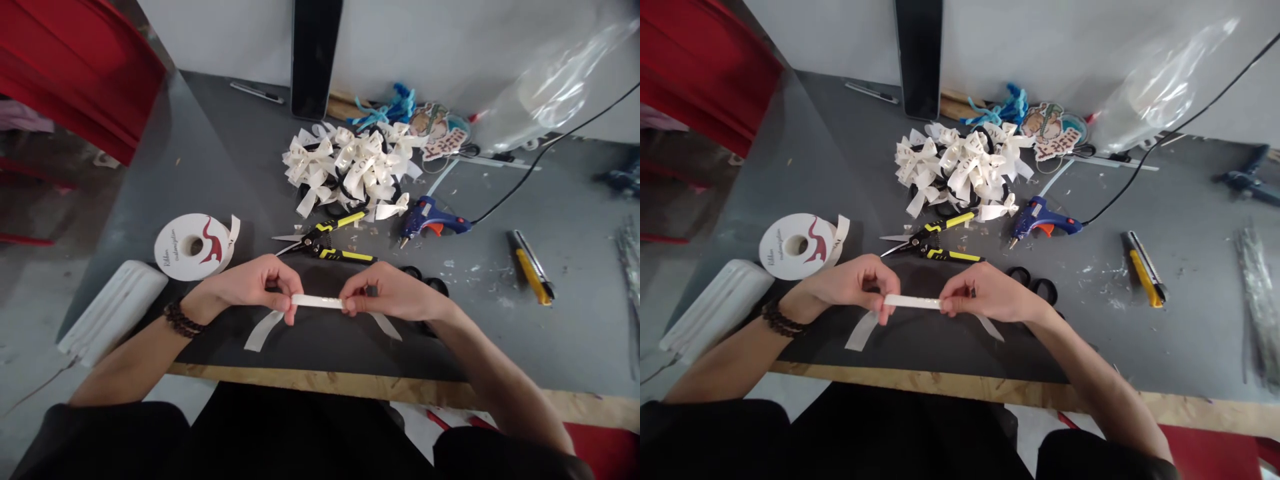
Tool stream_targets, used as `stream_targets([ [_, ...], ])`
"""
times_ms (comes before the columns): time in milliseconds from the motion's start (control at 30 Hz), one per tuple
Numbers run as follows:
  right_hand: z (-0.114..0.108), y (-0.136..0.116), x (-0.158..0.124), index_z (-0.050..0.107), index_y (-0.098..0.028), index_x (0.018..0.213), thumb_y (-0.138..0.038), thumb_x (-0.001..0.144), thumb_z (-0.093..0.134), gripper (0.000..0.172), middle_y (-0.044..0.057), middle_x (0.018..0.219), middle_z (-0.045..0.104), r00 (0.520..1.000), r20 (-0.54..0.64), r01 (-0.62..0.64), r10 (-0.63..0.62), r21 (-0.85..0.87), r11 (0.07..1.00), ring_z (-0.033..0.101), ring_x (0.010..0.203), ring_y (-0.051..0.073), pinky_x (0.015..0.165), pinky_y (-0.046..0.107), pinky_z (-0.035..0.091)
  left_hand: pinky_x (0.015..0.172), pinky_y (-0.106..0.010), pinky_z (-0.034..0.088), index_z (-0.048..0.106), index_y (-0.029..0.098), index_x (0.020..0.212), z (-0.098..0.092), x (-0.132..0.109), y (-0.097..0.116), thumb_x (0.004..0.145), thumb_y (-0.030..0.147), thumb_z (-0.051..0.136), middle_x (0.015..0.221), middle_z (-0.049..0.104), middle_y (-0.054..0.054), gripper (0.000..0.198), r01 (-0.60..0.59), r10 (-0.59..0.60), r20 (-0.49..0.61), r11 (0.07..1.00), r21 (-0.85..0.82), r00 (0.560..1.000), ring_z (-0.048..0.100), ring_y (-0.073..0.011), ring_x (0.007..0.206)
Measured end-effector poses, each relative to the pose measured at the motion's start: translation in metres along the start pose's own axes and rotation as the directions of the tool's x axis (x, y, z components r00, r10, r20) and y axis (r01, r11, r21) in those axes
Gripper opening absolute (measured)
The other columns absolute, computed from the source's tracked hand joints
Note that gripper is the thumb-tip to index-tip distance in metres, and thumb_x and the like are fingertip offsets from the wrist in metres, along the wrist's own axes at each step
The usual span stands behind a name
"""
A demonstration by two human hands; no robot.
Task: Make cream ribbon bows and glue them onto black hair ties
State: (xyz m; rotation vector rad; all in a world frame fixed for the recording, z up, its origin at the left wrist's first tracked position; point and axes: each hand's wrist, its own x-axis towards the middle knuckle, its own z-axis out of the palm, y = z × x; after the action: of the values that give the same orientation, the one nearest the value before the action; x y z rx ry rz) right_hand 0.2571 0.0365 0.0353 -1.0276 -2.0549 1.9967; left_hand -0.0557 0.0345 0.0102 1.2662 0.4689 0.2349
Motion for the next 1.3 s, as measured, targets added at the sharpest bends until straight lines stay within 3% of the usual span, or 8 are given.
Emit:
stream_targets([
  [100,-0.007,0.002,0.007,0.083,-0.022,0.093,-0.039,0.095,0.077,0.019,0.001,0.084,0.081,1.0,0.006,0.022,-0.023,0.143,0.99,0.073,0.076,0.015,0.068,0.025,0.052,0.061,-0.027,0.054,0.072,0.017,0.081,-0.002,-0.002,-0.008,0.088,0.06,0.081,0.074,0.079,-0.01,0.045,-0.102,0.087,-0.19,0.992,-0.073,0.978,0.072,-0.0176,0.065],
  [167,-0.01,0.002,0.006,0.084,-0.021,0.092,-0.04,0.094,0.079,0.02,0.001,0.083,0.081,0.999,0.012,0.031,-0.034,0.191,0.981,0.073,0.075,0.016,0.068,0.025,0.052,0.06,-0.028,0.054,0.069,0.018,0.075,-0.002,-0.003,-0.01,0.086,0.063,0.082,0.067,0.076,-0.008,0.049,-0.145,0.121,-0.237,0.986,-0.084,0.964,0.069,-0.0177,0.063],
  [400,-0.038,-0.015,-0.025,0.087,-0.024,0.094,-0.046,0.095,0.077,0.024,0.003,0.083,0.082,0.997,-0.026,-0.077,0.076,-0.046,0.996,0.072,0.072,0.017,0.062,0.028,0.05,0.057,-0.024,0.048,0.078,0.016,0.082,-0.001,0.0,-0.003,0.092,0.058,0.078,0.066,0.075,-0.009,0.043,-0.021,0.019,-0.036,0.999,-0.041,0.999,0.066,-0.0142,0.058],
  [633,-0.057,-0.012,-0.036,0.087,-0.024,0.09,-0.054,0.089,0.081,0.031,0.003,0.08,0.08,0.987,-0.086,-0.15,0.138,-0.149,0.977,0.067,0.07,0.017,0.059,0.03,0.045,0.057,-0.018,0.044,0.079,0.016,0.077,0.002,0.004,0.0,0.089,0.052,0.084,0.063,0.075,-0.005,0.038,0.077,-0.086,-0.124,0.994,-0.074,0.989,0.063,-0.0103,0.057],
  [800,-0.055,-0.008,-0.032,0.086,-0.023,0.093,-0.054,0.092,0.078,0.032,0.004,0.08,0.08,0.988,0.006,-0.152,0.152,-0.031,0.988,0.069,0.069,0.016,0.06,0.028,0.046,0.057,-0.02,0.047,0.081,0.016,0.079,-0.003,0.0,-0.001,0.083,0.054,0.088,0.069,0.076,-0.007,0.04,0.027,-0.05,-0.213,0.993,-0.111,0.976,0.066,-0.0118,0.057],
  [933,-0.056,-0.004,-0.028,0.083,-0.02,0.092,-0.052,0.095,0.075,0.033,0.004,0.08,0.079,0.986,0.122,-0.121,0.116,0.035,0.992,0.072,0.073,0.016,0.066,0.026,0.051,0.054,-0.022,0.044,0.078,0.015,0.074,-0.007,-0.005,-0.001,0.083,0.059,0.087,0.064,0.073,-0.007,0.046,-0.021,-0.015,-0.206,0.985,-0.17,0.978,0.062,-0.0111,0.053],
  [1200,-0.07,0.007,-0.027,0.084,-0.02,0.09,-0.056,0.093,0.077,0.036,0.005,0.08,0.078,0.994,0.064,-0.095,0.093,0.027,0.995,0.071,0.074,0.017,0.07,0.027,0.052,0.052,-0.023,0.042,0.072,0.015,0.068,-0.003,-0.002,-0.005,0.083,0.058,0.088,0.056,0.068,-0.006,0.048,-0.115,0.056,-0.244,0.966,-0.233,0.968,0.06,-0.0128,0.052],
  [1300,-0.068,0.01,-0.024,0.085,-0.02,0.089,-0.056,0.089,0.082,0.035,0.005,0.079,0.079,0.993,0.004,-0.117,0.117,0.072,0.991,0.071,0.073,0.017,0.069,0.027,0.053,0.054,-0.022,0.043,0.074,0.015,0.07,0.001,0.003,-0.007,0.083,0.055,0.089,0.054,0.066,-0.004,0.044,-0.252,0.139,-0.384,0.932,-0.262,0.913,0.06,-0.0123,0.054],
])
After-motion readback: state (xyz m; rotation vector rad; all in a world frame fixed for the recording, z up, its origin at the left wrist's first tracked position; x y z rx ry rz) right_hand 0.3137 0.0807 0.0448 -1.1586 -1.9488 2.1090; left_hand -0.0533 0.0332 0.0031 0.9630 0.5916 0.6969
